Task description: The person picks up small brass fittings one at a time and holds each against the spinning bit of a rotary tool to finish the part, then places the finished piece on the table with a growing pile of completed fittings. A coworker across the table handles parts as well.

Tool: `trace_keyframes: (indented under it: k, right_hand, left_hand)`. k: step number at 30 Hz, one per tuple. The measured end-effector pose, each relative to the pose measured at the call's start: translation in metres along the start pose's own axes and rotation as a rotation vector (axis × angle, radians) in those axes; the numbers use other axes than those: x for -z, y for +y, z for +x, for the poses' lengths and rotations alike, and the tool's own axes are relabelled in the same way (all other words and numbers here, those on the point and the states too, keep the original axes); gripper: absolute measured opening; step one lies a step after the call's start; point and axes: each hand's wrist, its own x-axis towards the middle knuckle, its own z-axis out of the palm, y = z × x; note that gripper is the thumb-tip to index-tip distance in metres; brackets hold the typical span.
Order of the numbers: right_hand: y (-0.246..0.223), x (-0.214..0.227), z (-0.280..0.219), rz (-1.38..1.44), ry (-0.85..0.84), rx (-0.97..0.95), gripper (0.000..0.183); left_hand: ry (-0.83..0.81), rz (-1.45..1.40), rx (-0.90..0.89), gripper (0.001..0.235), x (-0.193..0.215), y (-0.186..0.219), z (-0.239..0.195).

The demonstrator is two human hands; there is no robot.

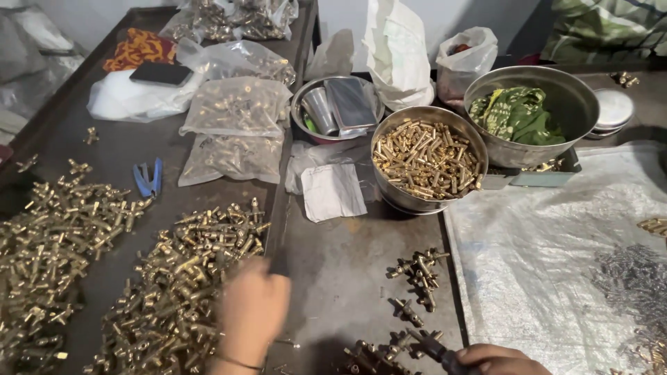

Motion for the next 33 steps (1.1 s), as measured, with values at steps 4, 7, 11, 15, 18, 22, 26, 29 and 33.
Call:
trace_keyframes:
  k: [4, 7, 11, 15, 18, 22, 26, 29, 33]
  right_hand:
    - [-0.007, 0.001, 0.022, 0.017, 0.004, -0.004, 0.023]
    - [0.034, 0.022, -0.003, 0.058, -0.089, -0.086, 0.024]
    - [0.048, 0.042, -0.03, 0.078, -0.325, -0.519, 0.029]
    - [0.046, 0.047, -0.036, 0.135, -0.241, -0.834, 0.03]
    - [0.049, 0.038, -0.037, 0.21, -0.148, -1.119, 0.035]
    - [0.01, 0.013, -0.005, 0.023, -0.205, -0.532, 0.026]
    - [-0.077, -0.034, 0.073, 0.05, 0.084, -0.087, 0.028]
    - [-0.103, -0.052, 0.1, 0.141, 0.198, -0.091, 0.029]
    - [-0.103, -0.068, 0.108, 0.26, 0.281, -0.063, 0.029]
  left_hand:
    - [0.259, 0.197, -0.263, 0.028, 0.043, 0.053, -0.01]
    - [-0.112, 0.204, -0.356, 0.027, -0.025, 0.086, -0.024]
    - [-0.579, 0.288, -0.271, 0.032, -0.135, 0.089, -0.026]
    - [-0.521, 0.179, -0.305, 0.042, -0.184, 0.077, -0.019]
    - [-0.406, 0.132, -0.551, 0.035, -0.194, 0.057, -0.014]
    - [-0.598, -0.504, -0.279, 0.025, -0.163, 0.04, -0.002]
    - [-0.787, -1.17, 0.289, 0.013, -0.114, 0.049, -0.027]
    - [-0.735, -1.223, 0.397, 0.021, -0.094, 0.073, -0.047]
    - [-0.741, -1.282, 0.576, 0.028, -0.08, 0.087, -0.061]
